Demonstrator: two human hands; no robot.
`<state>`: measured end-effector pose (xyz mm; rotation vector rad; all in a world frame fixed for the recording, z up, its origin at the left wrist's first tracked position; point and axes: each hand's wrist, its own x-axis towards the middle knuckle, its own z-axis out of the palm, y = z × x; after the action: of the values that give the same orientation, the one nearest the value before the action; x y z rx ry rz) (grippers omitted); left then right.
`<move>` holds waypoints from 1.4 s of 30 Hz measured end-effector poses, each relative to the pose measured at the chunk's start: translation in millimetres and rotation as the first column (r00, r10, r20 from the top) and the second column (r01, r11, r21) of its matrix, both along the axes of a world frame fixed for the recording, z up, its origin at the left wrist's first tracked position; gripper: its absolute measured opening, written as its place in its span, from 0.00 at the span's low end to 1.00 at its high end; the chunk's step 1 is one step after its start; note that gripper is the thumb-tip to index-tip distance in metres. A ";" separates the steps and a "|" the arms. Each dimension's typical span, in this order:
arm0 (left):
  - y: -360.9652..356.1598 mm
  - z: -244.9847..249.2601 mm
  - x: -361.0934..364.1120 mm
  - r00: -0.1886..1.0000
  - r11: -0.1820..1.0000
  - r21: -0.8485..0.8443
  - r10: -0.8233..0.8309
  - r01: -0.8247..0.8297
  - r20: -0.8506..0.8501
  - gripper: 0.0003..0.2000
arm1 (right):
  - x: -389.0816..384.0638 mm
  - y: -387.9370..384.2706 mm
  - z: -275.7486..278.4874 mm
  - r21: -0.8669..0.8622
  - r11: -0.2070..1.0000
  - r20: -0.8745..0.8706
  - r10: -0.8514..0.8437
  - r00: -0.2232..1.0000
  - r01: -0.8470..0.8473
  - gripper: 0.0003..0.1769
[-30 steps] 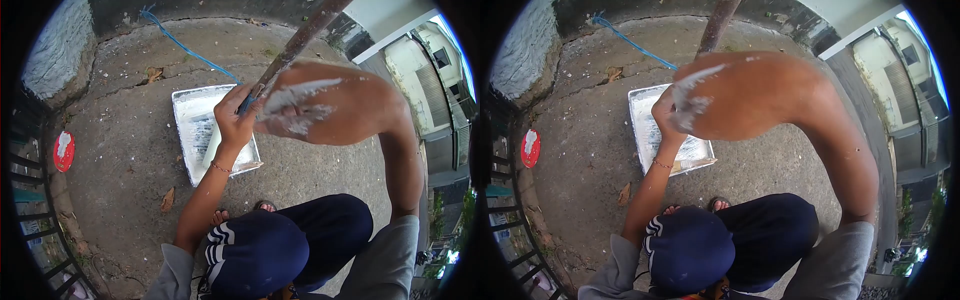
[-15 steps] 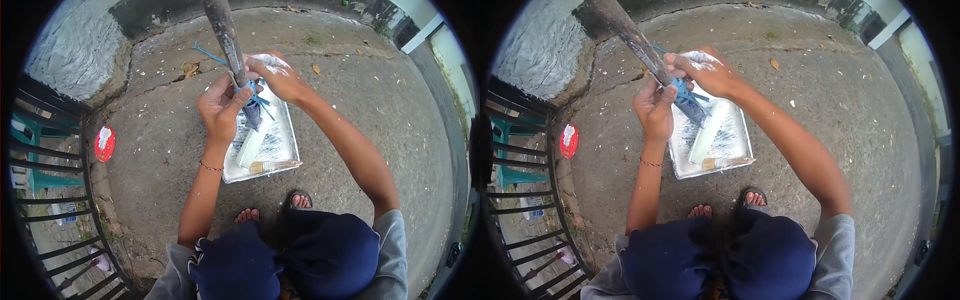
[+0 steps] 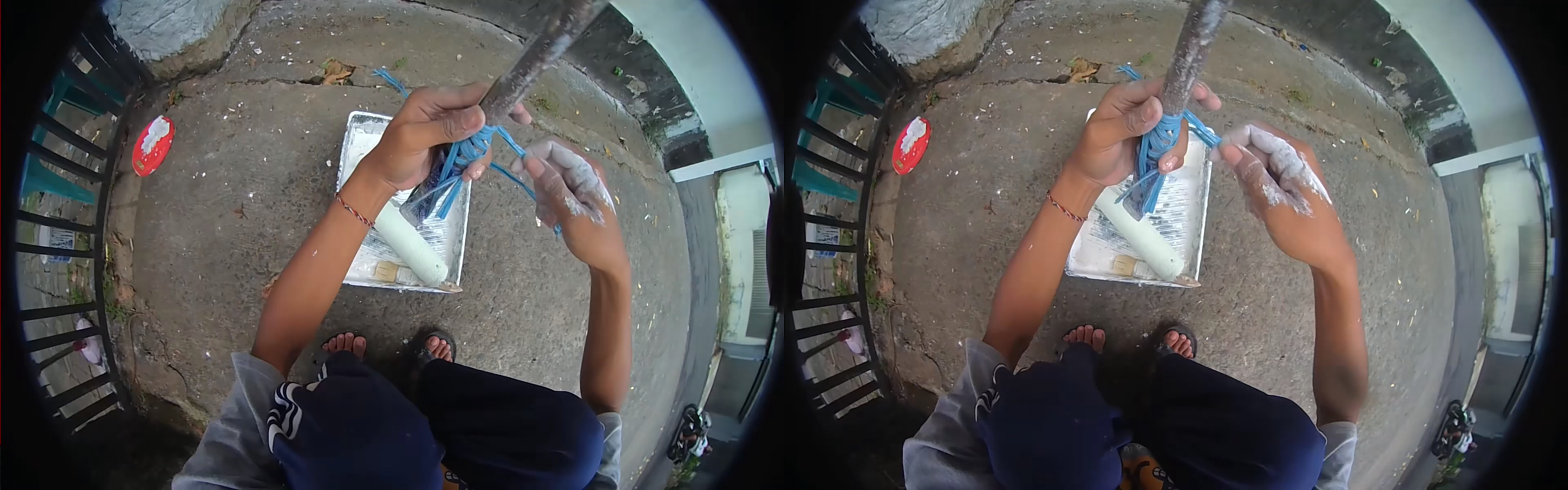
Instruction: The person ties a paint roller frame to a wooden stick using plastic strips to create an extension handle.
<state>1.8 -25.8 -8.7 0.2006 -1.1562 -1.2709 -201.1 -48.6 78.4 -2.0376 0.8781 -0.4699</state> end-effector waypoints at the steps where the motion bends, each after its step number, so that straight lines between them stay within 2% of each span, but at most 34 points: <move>1: -0.3 -1.2 -2.8 0.999 1.000 -0.013 0.012 -0.012 -0.030 0.24 | -0.8 0.5 7.7 -0.028 0.999 -0.008 0.023 1.000 -0.023 0.15; 2: 0.3 -3.1 -6.8 0.997 0.999 -0.027 -0.046 0.045 -0.057 0.23 | -0.8 -0.5 18.8 -0.037 0.999 -0.040 0.030 0.999 -0.031 0.15; 4: 3.4 -4.0 -13.5 0.983 0.988 -0.032 -0.153 0.150 -0.099 0.21 | -2.4 1.3 46.8 0.334 0.927 0.000 -0.183 0.983 0.172 0.13; 5: 4.7 -6.0 -18.3 0.977 0.986 -0.039 -0.166 0.163 -0.133 0.21 | -3.7 1.6 59.1 0.594 0.773 0.053 -0.313 0.948 0.222 0.12; 7: 6.0 -9.8 -29.3 0.983 0.986 -0.016 -0.167 0.166 -0.077 0.22 | -1.4 7.4 70.9 0.873 0.484 0.141 -0.383 0.913 0.068 0.13; 8: 11.0 -10.6 -34.1 0.986 0.989 0.025 -0.146 0.148 -0.075 0.23 | 1.1 12.2 72.4 0.867 0.485 0.105 -0.398 0.911 0.112 0.13; 9: 15.6 -9.8 -37.3 0.979 0.985 0.013 -0.167 0.170 -0.116 0.23 | 5.0 20.3 71.0 0.874 0.458 0.109 -0.508 0.854 0.161 0.12; 10: 20.1 -6.9 -37.8 0.983 0.985 -0.007 -0.170 0.170 -0.069 0.23 | 9.5 28.7 69.1 0.880 0.430 0.115 -0.609 0.785 0.205 0.11; 11: 25.0 -3.6 -38.3 0.986 0.986 -0.025 -0.165 0.165 -0.024 0.23 | 14.7 39.9 67.2 0.815 0.538 0.212 -0.621 0.755 0.213 0.08; 13: 28.4 -4.4 -35.9 0.979 0.982 0.013 -0.189 0.191 -0.079 0.25 | 6.9 44.2 57.2 0.931 0.364 0.238 -0.589 0.773 -0.009 0.07; 14: 26.7 -8.6 -37.6 0.998 0.990 -0.139 -0.042 0.035 -0.044 0.26 | 7.8 51.1 56.6 0.950 0.312 0.217 -0.649 0.729 -0.005 0.07; 15: 30.6 -14.1 -41.9 0.999 0.988 -0.153 0.008 -0.015 -0.044 0.24 | 3.4 52.7 53.2 0.935 0.354 0.240 -0.637 0.732 0.002 0.06; 17: 41.7 -12.1 -41.8 0.996 0.985 -0.159 0.053 -0.063 -0.066 0.22 | 12.3 66.1 59.3 0.753 0.560 0.128 -0.639 0.758 0.345 0.09; 19: 45.6 -11.3 -38.5 0.968 0.958 -0.189 0.234 -0.214 0.090 0.18 | 18.6 77.1 57.4 0.758 0.530 0.191 -0.738 0.647 0.380 0.10; 20: 45.4 -14.0 -40.3 0.972 0.969 -0.139 0.217 -0.204 0.090 0.17 | 19.8 81.6 55.3 0.752 0.527 0.216 -0.765 0.608 0.396 0.10; 22: 42.7 -18.4 -47.9 0.982 0.975 -0.153 0.173 -0.161 0.070 0.17 | 7.2 83.2 50.2 0.770 0.519 0.230 -0.768 0.597 0.371 0.10; 23: 39.9 -19.7 -52.0 0.987 0.973 -0.191 0.147 -0.133 0.059 0.16 | -7.9 81.1 45.8 0.849 0.486 0.297 -0.764 0.573 0.208 0.10; 24: 39.1 -21.2 -60.4 0.990 0.969 -0.204 0.140 -0.142 -0.022 0.15 | -18.5 80.7 42.5 0.896 0.443 0.360 -0.767 0.531 0.033 0.09; 27: 38.8 -22.7 -64.3 0.995 0.980 -0.187 0.084 -0.073 0.049 0.15 | -27.3 81.9 40.7 0.888 0.455 0.372 -0.793 0.483 0.062 0.09; 28: 37.7 -22.3 -64.7 0.997 0.983 -0.176 0.066 -0.057 0.049 0.15 | -31.7 77.8 40.7 0.898 0.440 0.372 -0.768 0.521 0.007 0.10; 29: 36.9 -22.4 -63.4 0.995 0.978 -0.193 0.090 -0.082 0.033 0.15 | -32.9 78.3 39.5 0.902 0.432 0.365 -0.781 0.506 0.017 0.10; 33: 35.3 -24.1 -63.6 0.998 0.973 -0.222 0.058 -0.059 -0.008 0.14 | -31.6 78.4 30.2 0.867 0.498 0.425 -0.732 0.532 -0.008 0.11; 34: 33.6 -26.4 -64.0 0.998 0.974 -0.218 0.069 -0.070 -0.012 0.14 | -27.8 79.6 25.7 0.776 0.605 0.475 -0.745 0.468 0.176 0.11; 37: 26.8 -30.0 -68.8 0.993 0.971 -0.240 -0.023 -0.006 -0.117 0.15 | -32.8 68.5 32.2 0.838 0.546 0.467 -0.736 0.490 0.020 0.11; 38: 25.2 -30.2 -69.4 0.989 0.970 -0.241 -0.071 0.038 -0.131 0.17 | -31.0 70.4 31.0 0.764 0.628 0.497 -0.719 0.486 0.147 0.12; 40: 19.3 -32.2 -64.5 0.988 0.957 -0.275 -0.122 0.093 -0.091 0.20 | -30.0 70.8 33.1 0.679 0.680 0.515 -0.709 0.482 0.276 0.12; 41: 16.1 -32.8 -61.8 0.987 0.949 -0.291 -0.147 0.120 -0.070 0.22 | -31.2 67.5 35.7 0.742 0.642 0.493 -0.719 0.490 0.195 0.11; 42: 13.9 -32.7 -56.6 0.954 0.934 -0.233 -0.293 0.270 -0.070 0.20 | -31.9 66.8 37.3 0.771 0.618 0.482 -0.725 0.492 0.155 0.11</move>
<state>-54.7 -11.9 -41.3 -0.2025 -1.2567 -1.3721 -233.0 18.1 115.6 -0.7278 0.8645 -1.0896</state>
